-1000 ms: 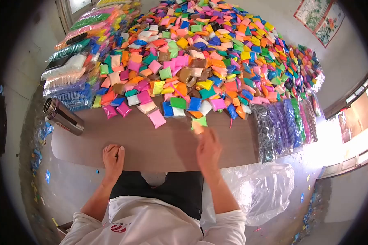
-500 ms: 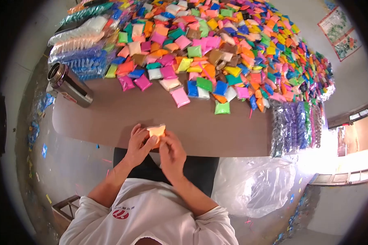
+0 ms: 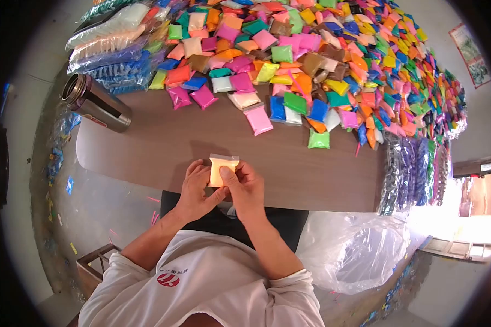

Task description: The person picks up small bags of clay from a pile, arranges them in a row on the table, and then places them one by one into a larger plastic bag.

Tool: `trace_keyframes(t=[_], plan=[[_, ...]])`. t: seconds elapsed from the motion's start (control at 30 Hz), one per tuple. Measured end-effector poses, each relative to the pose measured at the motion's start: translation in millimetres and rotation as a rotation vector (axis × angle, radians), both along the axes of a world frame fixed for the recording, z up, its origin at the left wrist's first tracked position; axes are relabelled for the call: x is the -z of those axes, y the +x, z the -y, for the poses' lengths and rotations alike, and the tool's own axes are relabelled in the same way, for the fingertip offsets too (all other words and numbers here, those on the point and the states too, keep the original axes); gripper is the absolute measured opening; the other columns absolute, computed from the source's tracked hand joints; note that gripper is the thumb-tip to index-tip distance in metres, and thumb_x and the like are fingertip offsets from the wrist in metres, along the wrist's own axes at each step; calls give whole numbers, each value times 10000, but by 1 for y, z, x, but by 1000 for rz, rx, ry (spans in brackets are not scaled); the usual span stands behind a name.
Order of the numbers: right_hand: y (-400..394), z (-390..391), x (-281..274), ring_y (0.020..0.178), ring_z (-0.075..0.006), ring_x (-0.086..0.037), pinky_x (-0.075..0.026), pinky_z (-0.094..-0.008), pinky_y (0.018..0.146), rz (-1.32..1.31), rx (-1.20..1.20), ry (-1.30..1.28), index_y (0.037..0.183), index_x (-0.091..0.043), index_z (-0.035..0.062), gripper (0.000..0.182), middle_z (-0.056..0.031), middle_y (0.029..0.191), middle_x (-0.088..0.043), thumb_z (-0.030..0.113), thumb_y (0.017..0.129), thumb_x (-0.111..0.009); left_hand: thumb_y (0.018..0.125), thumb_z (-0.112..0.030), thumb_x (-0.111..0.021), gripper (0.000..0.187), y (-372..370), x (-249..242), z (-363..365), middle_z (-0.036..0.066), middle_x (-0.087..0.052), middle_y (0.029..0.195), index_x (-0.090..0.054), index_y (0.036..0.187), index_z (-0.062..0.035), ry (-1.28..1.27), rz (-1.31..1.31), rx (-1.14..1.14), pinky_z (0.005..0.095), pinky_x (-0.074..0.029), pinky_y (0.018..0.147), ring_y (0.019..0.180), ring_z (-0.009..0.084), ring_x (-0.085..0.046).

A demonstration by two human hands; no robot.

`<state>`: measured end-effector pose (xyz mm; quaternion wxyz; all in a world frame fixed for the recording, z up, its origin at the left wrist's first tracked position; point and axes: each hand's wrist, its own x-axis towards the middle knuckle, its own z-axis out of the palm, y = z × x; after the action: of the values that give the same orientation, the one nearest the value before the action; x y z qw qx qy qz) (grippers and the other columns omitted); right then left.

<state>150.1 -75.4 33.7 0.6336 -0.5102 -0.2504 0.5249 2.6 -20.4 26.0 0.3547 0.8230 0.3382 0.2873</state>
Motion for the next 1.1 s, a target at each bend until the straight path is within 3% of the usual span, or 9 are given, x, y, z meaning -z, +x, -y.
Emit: trace_keyframes(t=[0.43,0.6,0.67,0.77,0.8,1.0,1.1], plan=[[31,0,-16,854,-56,-625,-521,-204,720,52,-361,-154,1153,-652,-6,289,-25,981,-678,182,951,-739,1000,-366,-599,339,-8,-1,-3,128,-670,1020,-693,1070,-47,-29,34,89,504,-287,1158,1046,317,-604],[39,-10,-12,846,-64,-623,-519,-230,750,258,-269,-62,1126,-662,-11,281,-21,956,-682,177,938,-755,1043,-348,-497,368,-4,5,-2,124,-674,990,-692,991,-40,4,35,45,496,-305,1145,1018,327,-607],[36,-25,-11,808,-62,-618,-507,-236,712,291,-166,39,1082,-677,-10,244,-25,910,-683,168,934,-753,1036,-322,-506,349,-1,8,0,103,-679,974,-692,952,-39,-56,67,5,494,-311,1142,1009,319,-615],[38,-60,-25,767,-61,-615,-495,-246,667,495,-130,-87,1060,-678,-14,232,-35,858,-682,158,920,-749,998,-247,-564,267,2,7,4,53,-688,963,-689,875,-46,12,90,-37,492,-345,1121,981,283,-632],[34,-75,-19,724,-66,-608,-481,-257,619,401,-176,-22,1054,-673,-23,244,-42,822,-680,155,902,-742,987,-232,-581,245,2,9,5,49,-689,964,-689,866,-48,47,89,-39,492,-353,1116,977,275,-634],[-30,-151,5,758,-143,-684,-535,-305,662,523,-493,-48,1082,-659,-29,335,-103,874,-713,189,854,-770,891,-163,-691,109,3,11,10,45,-689,1014,-706,920,-59,127,61,-63,462,-399,1096,1014,263,-635],[-65,-175,1,816,-241,-726,-562,-358,728,547,-567,-82,1086,-656,-25,363,-161,917,-720,212,837,-772,848,-144,-702,147,3,9,8,62,-685,1068,-707,952,-40,188,67,-54,465,-388,1111,1080,266,-609]])
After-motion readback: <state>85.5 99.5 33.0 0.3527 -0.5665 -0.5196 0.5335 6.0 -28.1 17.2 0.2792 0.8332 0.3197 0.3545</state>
